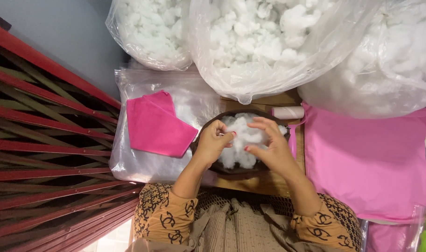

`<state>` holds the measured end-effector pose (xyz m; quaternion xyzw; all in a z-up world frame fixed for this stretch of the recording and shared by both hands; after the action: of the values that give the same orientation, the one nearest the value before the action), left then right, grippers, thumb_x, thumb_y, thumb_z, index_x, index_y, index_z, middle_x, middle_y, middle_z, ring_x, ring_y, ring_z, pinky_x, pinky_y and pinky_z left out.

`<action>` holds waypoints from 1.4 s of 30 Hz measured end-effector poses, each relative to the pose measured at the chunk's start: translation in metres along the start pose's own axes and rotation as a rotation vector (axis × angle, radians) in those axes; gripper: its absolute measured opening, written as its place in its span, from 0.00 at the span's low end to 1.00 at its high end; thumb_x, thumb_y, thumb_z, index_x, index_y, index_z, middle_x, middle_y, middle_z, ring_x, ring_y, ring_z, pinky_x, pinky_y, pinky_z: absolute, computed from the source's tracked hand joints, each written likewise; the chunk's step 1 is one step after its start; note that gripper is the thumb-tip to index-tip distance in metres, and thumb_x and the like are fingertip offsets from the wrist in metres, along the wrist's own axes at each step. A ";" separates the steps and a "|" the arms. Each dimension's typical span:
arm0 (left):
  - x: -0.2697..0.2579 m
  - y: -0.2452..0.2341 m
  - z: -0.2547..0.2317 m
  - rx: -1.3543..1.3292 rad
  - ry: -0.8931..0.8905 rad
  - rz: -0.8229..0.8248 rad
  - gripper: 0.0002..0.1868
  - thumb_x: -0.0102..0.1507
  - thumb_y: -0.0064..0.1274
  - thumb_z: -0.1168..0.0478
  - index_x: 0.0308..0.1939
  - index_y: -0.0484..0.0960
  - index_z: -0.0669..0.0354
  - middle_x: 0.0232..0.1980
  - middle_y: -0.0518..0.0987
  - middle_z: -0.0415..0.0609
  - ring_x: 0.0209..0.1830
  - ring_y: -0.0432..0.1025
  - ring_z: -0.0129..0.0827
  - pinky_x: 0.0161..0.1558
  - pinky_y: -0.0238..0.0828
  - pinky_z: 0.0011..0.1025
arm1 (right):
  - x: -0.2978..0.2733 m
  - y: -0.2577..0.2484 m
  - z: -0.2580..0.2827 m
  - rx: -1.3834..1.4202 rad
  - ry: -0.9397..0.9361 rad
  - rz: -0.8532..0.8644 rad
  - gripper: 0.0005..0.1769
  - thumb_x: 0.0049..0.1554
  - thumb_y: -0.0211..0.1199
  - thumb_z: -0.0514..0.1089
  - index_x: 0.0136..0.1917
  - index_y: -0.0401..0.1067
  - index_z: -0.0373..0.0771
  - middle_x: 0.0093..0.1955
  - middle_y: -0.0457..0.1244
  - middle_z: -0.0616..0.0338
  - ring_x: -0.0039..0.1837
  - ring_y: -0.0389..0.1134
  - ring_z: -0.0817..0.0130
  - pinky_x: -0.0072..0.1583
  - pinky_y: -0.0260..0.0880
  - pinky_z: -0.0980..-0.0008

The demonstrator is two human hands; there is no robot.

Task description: Stuffing a brown pillow with white fiberfill material.

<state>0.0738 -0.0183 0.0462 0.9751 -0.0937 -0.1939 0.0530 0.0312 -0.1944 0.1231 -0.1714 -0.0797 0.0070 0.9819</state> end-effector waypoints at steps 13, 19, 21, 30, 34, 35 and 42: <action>-0.001 -0.028 -0.022 0.094 0.032 -0.088 0.11 0.60 0.56 0.66 0.47 0.82 0.63 0.43 0.79 0.51 0.36 0.74 0.24 0.37 0.81 0.21 | -0.003 -0.045 -0.027 0.163 0.177 -0.113 0.13 0.44 0.75 0.32 0.42 0.77 0.41 0.42 0.69 0.64 0.46 0.65 0.75 0.52 0.67 0.73; -0.020 -0.030 -0.050 0.431 0.139 -0.222 0.09 0.61 0.57 0.62 0.45 0.84 0.54 0.44 0.83 0.51 0.44 0.76 0.37 0.46 0.73 0.34 | 0.004 -0.054 -0.014 0.104 0.031 -0.170 0.10 0.52 0.70 0.32 0.49 0.76 0.36 0.52 0.70 0.53 0.61 0.68 0.64 0.67 0.62 0.63; -0.030 0.000 -0.059 0.766 0.321 -0.068 0.13 0.60 0.56 0.67 0.48 0.81 0.60 0.49 0.81 0.61 0.53 0.75 0.57 0.54 0.72 0.48 | 0.007 -0.036 -0.019 -0.384 -0.105 -0.163 0.15 0.55 0.66 0.33 0.57 0.77 0.42 0.58 0.67 0.53 0.66 0.67 0.52 0.67 0.63 0.57; 0.006 0.009 0.003 1.139 0.176 0.088 0.17 0.61 0.50 0.69 0.53 0.83 0.53 0.45 0.77 0.56 0.47 0.77 0.53 0.47 0.78 0.49 | 0.001 0.050 -0.036 -0.800 0.080 0.459 0.33 0.57 0.57 0.30 0.75 0.65 0.44 0.79 0.55 0.47 0.79 0.53 0.41 0.76 0.55 0.50; -0.018 0.008 -0.046 0.891 0.161 0.060 0.16 0.61 0.52 0.69 0.53 0.82 0.54 0.47 0.80 0.60 0.53 0.76 0.57 0.52 0.74 0.50 | 0.007 -0.002 -0.009 -0.578 -0.019 0.142 0.23 0.56 0.63 0.37 0.65 0.75 0.50 0.67 0.67 0.57 0.72 0.65 0.54 0.68 0.66 0.56; -0.023 0.009 -0.054 0.826 0.127 0.065 0.15 0.62 0.53 0.65 0.53 0.81 0.55 0.48 0.80 0.61 0.54 0.75 0.58 0.54 0.73 0.50 | 0.008 -0.014 0.004 -0.476 -0.010 0.065 0.21 0.55 0.65 0.37 0.62 0.77 0.51 0.64 0.68 0.60 0.69 0.67 0.56 0.67 0.67 0.58; -0.034 0.025 -0.046 0.608 0.086 0.173 0.16 0.61 0.56 0.62 0.52 0.81 0.60 0.51 0.80 0.60 0.57 0.75 0.52 0.58 0.71 0.45 | 0.000 0.004 0.027 -0.333 -0.073 0.142 0.35 0.48 0.75 0.45 0.69 0.71 0.55 0.74 0.59 0.53 0.71 0.64 0.46 0.68 0.65 0.47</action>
<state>0.0571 -0.0325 0.1041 0.9420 -0.2275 -0.1106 -0.2208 0.0269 -0.1810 0.1469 -0.3367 -0.1029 0.0692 0.9334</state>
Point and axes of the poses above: each hand's wrist, its own x-axis towards the middle knuckle, its own y-axis out of the palm, z = x × y, the point moved 8 cm from there along x, towards the middle knuckle
